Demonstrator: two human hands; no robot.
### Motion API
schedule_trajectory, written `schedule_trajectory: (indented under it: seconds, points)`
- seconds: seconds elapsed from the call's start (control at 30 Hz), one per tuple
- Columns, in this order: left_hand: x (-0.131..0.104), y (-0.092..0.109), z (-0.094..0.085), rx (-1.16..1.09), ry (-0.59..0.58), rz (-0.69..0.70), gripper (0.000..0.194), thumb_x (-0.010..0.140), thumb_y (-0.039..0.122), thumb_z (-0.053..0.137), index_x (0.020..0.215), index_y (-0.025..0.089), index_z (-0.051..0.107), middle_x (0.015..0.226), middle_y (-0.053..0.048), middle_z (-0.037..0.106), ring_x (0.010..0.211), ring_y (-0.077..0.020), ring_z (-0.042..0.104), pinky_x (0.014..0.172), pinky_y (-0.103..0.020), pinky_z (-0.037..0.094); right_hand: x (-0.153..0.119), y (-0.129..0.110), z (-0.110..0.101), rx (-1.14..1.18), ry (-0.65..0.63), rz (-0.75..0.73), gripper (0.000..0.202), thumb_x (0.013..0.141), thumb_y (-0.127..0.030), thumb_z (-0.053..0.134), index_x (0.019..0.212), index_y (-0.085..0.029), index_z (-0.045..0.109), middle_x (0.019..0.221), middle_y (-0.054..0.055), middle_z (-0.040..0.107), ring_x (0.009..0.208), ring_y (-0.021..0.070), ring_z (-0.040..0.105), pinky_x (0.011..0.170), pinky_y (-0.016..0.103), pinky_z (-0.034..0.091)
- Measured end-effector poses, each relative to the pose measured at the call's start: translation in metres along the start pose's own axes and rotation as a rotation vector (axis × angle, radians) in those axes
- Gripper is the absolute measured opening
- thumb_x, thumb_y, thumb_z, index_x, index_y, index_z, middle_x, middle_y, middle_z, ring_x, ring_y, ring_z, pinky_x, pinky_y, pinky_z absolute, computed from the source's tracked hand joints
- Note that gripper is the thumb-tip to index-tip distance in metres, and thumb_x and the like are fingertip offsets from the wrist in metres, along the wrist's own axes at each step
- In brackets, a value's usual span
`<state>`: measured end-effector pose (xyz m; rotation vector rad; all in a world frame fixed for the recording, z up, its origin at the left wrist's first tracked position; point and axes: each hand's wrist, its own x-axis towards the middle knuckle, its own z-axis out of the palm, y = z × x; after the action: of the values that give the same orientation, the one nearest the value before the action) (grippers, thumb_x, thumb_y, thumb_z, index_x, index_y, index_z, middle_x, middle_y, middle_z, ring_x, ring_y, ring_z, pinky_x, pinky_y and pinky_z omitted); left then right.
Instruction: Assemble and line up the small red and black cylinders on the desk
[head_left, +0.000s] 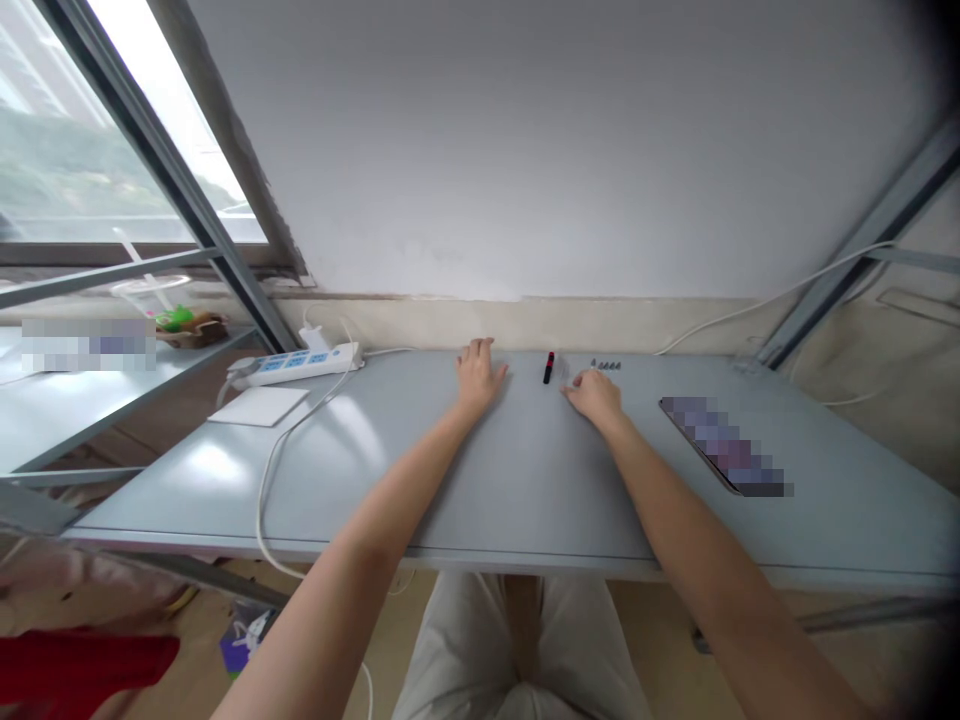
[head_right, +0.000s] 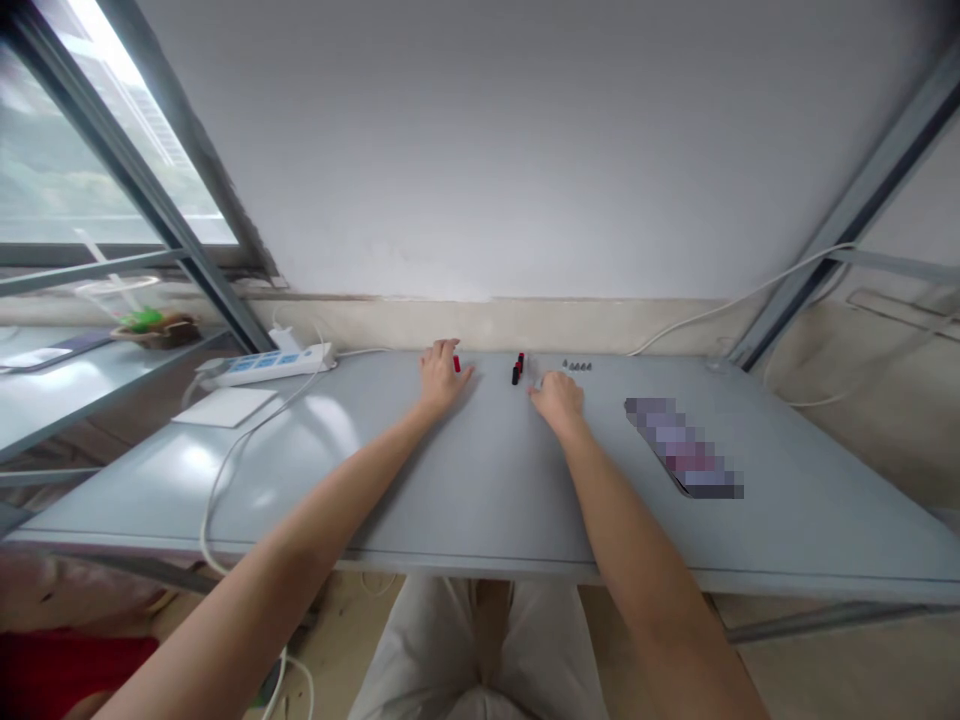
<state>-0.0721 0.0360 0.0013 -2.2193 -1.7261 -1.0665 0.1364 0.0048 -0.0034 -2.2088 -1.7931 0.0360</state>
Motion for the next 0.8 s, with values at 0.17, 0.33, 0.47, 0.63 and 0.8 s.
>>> schedule_trajectory:
  seconds: [0.17,0.33,0.47,0.63,0.8]
  points:
    - [-0.009,0.026,-0.002,0.000,-0.171,0.392,0.045,0.085,0.026,0.044,0.128,0.017,0.041,0.124,-0.014,0.048,0.110,-0.0252,0.046,0.092,-0.038,0.033,0.000,0.002,0.008,0.054,0.050,-0.001,0.032,0.077,-0.041,0.058,0.096,-0.017,0.066,0.105,0.013,0.062,0.099,0.0261,0.058,0.079,0.036,0.044]
    - [-0.017,0.045,0.010,0.017,-0.289,0.394,0.058,0.086,0.032,0.042,0.139,0.019,0.024,0.128,-0.013,0.047,0.110,-0.0250,0.046,0.087,-0.036,0.037,0.000,0.000,0.012,0.087,0.089,-0.020,0.032,0.078,-0.039,0.056,0.098,-0.016,0.066,0.105,0.013,0.062,0.099,0.0247,0.057,0.080,0.035,0.043]
    - [-0.017,0.054,0.016,0.024,-0.335,0.371,0.053,0.088,0.028,0.038,0.139,0.020,0.026,0.129,-0.012,0.046,0.112,-0.0246,0.045,0.086,-0.037,0.039,0.001,0.000,0.015,0.104,0.115,-0.024,0.031,0.079,-0.040,0.055,0.097,-0.017,0.066,0.105,0.012,0.062,0.099,0.0239,0.057,0.080,0.034,0.042]
    - [-0.012,0.058,0.016,0.010,-0.329,0.300,0.038,0.086,0.022,0.042,0.123,0.019,0.050,0.116,-0.010,0.056,0.107,-0.0223,0.050,0.086,-0.034,0.040,0.003,0.001,0.019,0.142,0.128,-0.012,0.030,0.079,-0.039,0.055,0.096,-0.018,0.066,0.101,0.010,0.063,0.096,0.0228,0.057,0.079,0.034,0.042]
    - [-0.008,0.053,0.016,-0.133,-0.286,0.164,0.027,0.082,0.015,0.043,0.100,0.019,0.063,0.098,-0.008,0.064,0.095,-0.0190,0.056,0.085,-0.031,0.042,0.004,0.001,0.021,0.167,0.133,-0.005,0.028,0.079,-0.039,0.055,0.095,-0.018,0.066,0.102,0.009,0.064,0.096,0.0222,0.057,0.081,0.033,0.041]
